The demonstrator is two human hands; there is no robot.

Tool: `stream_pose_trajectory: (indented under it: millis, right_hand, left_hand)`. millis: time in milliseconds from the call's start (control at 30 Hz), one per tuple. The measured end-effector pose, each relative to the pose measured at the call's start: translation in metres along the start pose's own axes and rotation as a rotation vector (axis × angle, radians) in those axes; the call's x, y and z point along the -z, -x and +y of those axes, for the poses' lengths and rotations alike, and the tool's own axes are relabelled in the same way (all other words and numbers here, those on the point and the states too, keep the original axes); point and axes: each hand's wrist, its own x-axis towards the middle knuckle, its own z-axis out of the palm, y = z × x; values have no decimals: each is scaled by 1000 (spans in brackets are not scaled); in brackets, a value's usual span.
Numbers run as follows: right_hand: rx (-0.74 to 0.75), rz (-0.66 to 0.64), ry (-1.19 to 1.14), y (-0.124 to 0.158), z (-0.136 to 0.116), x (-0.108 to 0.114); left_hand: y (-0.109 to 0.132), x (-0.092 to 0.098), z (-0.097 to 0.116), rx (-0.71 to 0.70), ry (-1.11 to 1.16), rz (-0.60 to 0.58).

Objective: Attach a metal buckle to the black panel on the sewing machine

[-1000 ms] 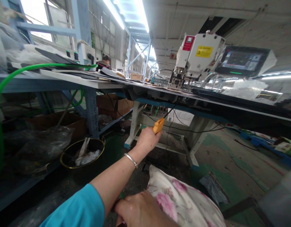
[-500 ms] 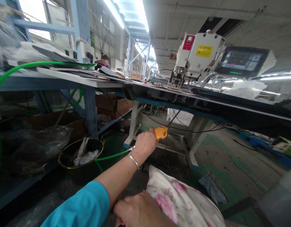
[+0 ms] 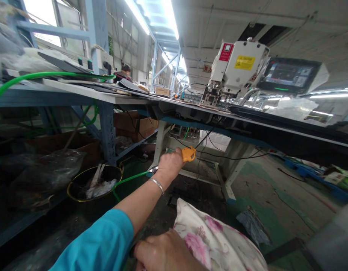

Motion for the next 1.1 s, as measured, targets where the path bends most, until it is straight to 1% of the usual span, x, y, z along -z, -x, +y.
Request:
stream_pose_trajectory:
  millis: [233,400,733,867,1100]
  right_hand:
    - [5,2,-17,1,-4,4]
    - [1,-2,11,1,-2,2]
    - [14,-20,-6,2,-3,7]
    - [3,-21,-3,2,-2,5]
    - [-34,-9,-29,1,-3,5]
  left_hand:
    - [-3,-3,-6,-18,-34,24]
    - [-3,-5,-4,-9,-40,37]
    - [-5,-4,-6,-12,-38,41]
    - [-6,-4,-3,-24,-26,36]
    - [-4,-3,-2,10,-13,30]
